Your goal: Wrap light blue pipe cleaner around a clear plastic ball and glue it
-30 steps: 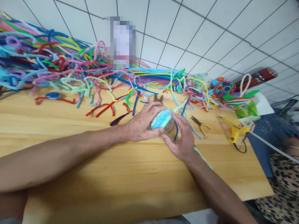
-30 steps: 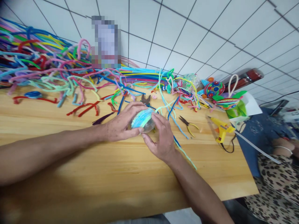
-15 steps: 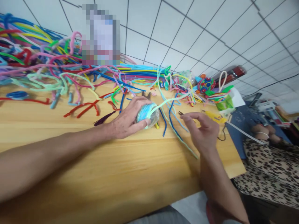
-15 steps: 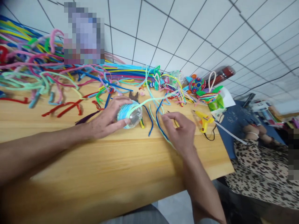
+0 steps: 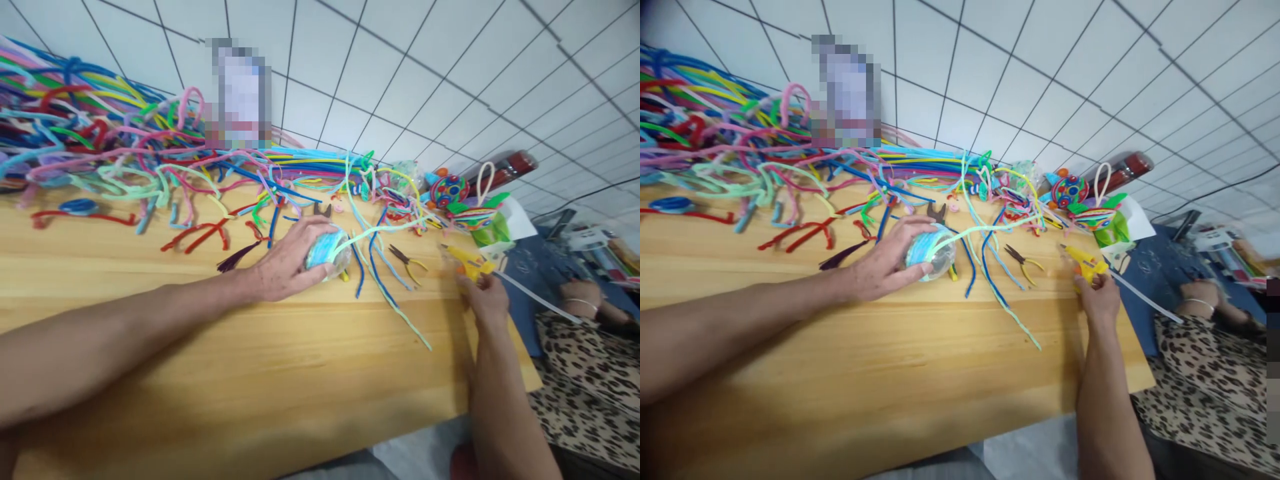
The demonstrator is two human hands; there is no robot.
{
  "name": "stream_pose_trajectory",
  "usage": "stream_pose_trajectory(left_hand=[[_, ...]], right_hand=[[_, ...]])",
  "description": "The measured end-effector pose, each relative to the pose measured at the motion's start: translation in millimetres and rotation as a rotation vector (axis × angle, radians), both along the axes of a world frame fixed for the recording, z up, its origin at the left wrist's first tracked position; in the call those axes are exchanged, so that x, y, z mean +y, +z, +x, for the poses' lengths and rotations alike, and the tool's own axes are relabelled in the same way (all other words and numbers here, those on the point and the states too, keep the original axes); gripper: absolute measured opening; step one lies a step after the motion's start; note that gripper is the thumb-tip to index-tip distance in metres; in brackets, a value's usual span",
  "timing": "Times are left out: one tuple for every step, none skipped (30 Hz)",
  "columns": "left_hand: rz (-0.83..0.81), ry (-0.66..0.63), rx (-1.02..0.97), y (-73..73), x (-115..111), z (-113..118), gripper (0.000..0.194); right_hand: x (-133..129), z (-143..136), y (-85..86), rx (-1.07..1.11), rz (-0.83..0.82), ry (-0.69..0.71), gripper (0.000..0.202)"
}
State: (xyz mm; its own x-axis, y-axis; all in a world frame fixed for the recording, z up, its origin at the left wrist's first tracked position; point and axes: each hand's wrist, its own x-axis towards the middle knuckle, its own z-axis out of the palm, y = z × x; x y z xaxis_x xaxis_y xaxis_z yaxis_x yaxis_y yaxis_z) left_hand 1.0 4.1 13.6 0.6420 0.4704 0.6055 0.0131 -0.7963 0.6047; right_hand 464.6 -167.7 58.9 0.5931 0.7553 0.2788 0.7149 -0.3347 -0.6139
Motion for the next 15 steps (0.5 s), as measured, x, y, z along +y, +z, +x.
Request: stream_pose_trajectory(left_hand=[[-0.001,0.0,-0.007,-0.7,0,0,0.055],[-0.002,0.001,-0.013,-1.6,0,1,0.055],[-0.002,0.001,-0.019,-2.4,0,1,0.055],[0.0,0.002,-0.022,-3.2,0,1,0.055],[0.003,0.002,-0.022,-3.7,0,1,0.056],[0.005,0.001,-0.02,-3.9,1,1,0.056],[0.006,0.001,-0.018,-3.8,1,0,0.057],[0.006,0.001,-0.017,-3.3,1,0,0.058],[0.007,0.0,-0.019,-2.5,2,0,0.059],[0.008,0.001,-0.022,-1.5,1,0,0.06],[0.012,0.004,-0.026,-0.5,1,0,0.061],[0.017,0.009,-0.028,0.4,0,0,0.061],[0.023,0.016,-0.026,1.1,-1,0,0.06],[0.028,0.025,-0.019,1.4,-2,0,0.059],[0.03,0.036,-0.008,1.5,-3,0,0.058]], right_hand=[[2,3,-0.1,0.011,-0.011,-0.017,0.045],[4,4,0.0,0.024,-0.025,-0.034,0.045],[7,5,0.6,0.04,-0.038,-0.045,0.046],[9,5,1.7,0.058,-0.046,-0.042,0.047],[11,4,3.4,0.077,-0.045,-0.032,0.048],[13,1,5.5,0.098,-0.033,-0.016,0.047],[14,-4,8.0,0.119,-0.014,0.004,0.044],[15,-10,10.6,0.141,0.005,0.029,0.041],[16,-19,13.3,0.163,0.021,0.058,0.038],[17,-29,15.9,0.187,0.032,0.092,0.034],[17,-42,18.5,0.214,0.035,0.126,0.03],[17,-56,21.0,0.24,0.047,0.157,0.026],[17,-72,23.6,0.28,0.085,0.182,0.026],[18,-89,26.4,0.315,0.112,0.205,0.031],[19,-106,29.3,0.35,0.103,0.244,0.036]])
